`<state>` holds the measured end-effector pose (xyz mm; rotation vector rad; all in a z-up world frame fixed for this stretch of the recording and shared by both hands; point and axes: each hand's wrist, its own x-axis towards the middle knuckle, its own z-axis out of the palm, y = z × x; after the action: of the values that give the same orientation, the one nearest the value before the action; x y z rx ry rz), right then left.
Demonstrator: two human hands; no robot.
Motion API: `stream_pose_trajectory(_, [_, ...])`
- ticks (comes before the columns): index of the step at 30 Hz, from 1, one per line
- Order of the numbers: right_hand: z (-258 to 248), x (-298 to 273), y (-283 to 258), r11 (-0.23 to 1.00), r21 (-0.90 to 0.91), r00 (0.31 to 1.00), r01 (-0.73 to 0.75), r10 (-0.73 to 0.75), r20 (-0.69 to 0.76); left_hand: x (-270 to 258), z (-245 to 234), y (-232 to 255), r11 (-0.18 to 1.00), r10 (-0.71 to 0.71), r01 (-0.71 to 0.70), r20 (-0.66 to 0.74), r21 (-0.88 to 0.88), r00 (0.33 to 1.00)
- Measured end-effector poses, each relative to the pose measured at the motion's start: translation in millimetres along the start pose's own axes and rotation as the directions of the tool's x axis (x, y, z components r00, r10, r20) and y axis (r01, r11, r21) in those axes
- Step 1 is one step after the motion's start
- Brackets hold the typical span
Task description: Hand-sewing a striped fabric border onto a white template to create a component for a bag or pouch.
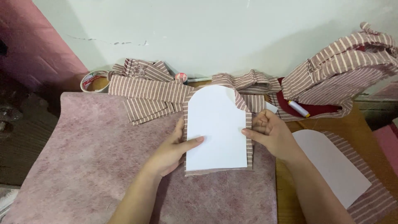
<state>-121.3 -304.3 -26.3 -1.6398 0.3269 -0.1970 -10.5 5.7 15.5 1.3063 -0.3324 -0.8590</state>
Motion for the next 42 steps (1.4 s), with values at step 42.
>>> stream_pose_trajectory(42, [15, -17, -37, 0.985, 0.038, 0.962, 0.171, -0.158, -0.224, 6, 2, -19, 0.979, 0.164, -0.165, 0.019, 0.116, 0.986])
